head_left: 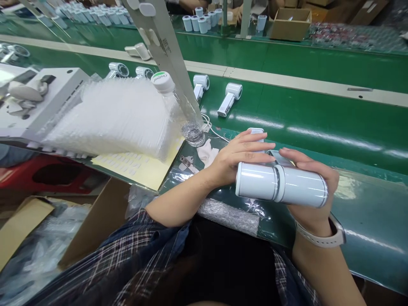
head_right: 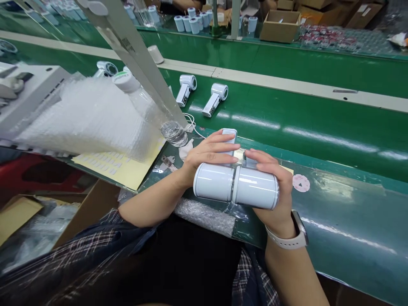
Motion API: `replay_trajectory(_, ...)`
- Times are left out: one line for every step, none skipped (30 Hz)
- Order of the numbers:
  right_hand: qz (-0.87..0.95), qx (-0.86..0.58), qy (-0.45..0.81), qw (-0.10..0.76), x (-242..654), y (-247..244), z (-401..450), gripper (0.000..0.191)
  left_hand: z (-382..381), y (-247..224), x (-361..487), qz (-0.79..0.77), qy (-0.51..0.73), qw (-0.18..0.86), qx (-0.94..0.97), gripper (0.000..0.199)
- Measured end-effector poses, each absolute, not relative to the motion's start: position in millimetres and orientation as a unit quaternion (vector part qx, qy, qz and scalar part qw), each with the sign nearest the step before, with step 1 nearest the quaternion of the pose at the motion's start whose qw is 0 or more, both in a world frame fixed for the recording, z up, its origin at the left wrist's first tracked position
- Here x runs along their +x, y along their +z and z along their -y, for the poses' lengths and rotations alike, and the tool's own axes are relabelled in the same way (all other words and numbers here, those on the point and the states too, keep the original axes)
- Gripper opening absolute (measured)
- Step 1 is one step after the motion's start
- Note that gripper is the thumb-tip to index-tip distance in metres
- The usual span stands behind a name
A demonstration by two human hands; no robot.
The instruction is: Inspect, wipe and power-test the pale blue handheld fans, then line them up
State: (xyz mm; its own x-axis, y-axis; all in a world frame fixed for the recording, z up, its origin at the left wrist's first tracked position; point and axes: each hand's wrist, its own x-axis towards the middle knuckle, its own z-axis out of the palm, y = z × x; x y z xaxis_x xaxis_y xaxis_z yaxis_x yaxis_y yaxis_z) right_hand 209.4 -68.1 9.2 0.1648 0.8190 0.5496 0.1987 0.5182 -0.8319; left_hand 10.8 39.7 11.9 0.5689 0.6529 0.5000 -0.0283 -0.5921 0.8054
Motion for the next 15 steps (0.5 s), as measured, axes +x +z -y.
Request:
replay_trajectory(0.594, -0.422, 0.253, 0.636, 209, 9, 68, 0.056, -41, 11, 11, -0.193, 0.421, 0.408, 0.787, 0.032)
replay_trajectory(0.589, -0.419, 0.264, 0.639, 208, 9, 67, 0.058, -42, 9, 11, -0.185, 0.424, 0.409, 0.786, 0.03)
replay_trajectory(0.581, -0.417, 0.276, 0.642, 208, 9, 66, 0.06, -44, 8, 12, -0.176, 0.427, 0.411, 0.786, 0.027)
replay_trajectory(0.573, -0.414, 0.286, 0.646, 207, 9, 66, 0.062, -45, 6, 12, -0.17, 0.428, 0.414, 0.785, 0.026)
replay_trajectory(0.565, -0.411, 0.294, 0.652, 207, 8, 65, 0.064, -47, 4, 12, -0.169, 0.424, 0.419, 0.785, 0.025)
replay_trajectory(0.558, -0.408, 0.301, 0.657, 207, 7, 64, 0.065, -48, 2, 12, -0.17, 0.419, 0.424, 0.785, 0.025)
replay_trajectory(0.553, -0.407, 0.309, 0.658, 207, 6, 63, 0.066, -49, 0, 12, -0.173, 0.414, 0.429, 0.784, 0.025)
replay_trajectory(0.548, -0.407, 0.313, 0.66, 208, 3, 61, 0.067, -50, -1, 13, -0.175, 0.409, 0.432, 0.784, 0.025)
replay_trajectory(0.543, -0.411, 0.315, 0.661, 209, -1, 59, 0.068, -51, -3, 13, -0.176, 0.407, 0.434, 0.784, 0.025)
replay_trajectory(0.537, -0.42, 0.318, 0.66, 211, -5, 57, 0.07, -52, -4, 14, -0.177, 0.407, 0.436, 0.783, 0.025)
replay_trajectory(0.53, -0.436, 0.317, 0.654, 213, -9, 55, 0.073, -53, -5, 16, -0.18, 0.404, 0.439, 0.782, 0.026)
replay_trajectory(0.524, -0.457, 0.312, 0.648, 216, -14, 53, 0.077, -53, -5, 18, -0.188, 0.395, 0.445, 0.782, 0.026)
replay_trajectory(0.519, -0.478, 0.305, 0.64, 219, -17, 51, 0.08, -53, -3, 19, -0.2, 0.379, 0.455, 0.781, 0.027)
replay_trajectory(0.514, -0.495, 0.299, 0.633, 222, -19, 50, 0.082, -51, 0, 20, -0.213, 0.363, 0.468, 0.777, 0.026)
replay_trajectory(0.51, -0.507, 0.295, 0.629, 226, -17, 50, 0.083, -49, 6, 19, -0.227, 0.354, 0.49, 0.764, 0.028)
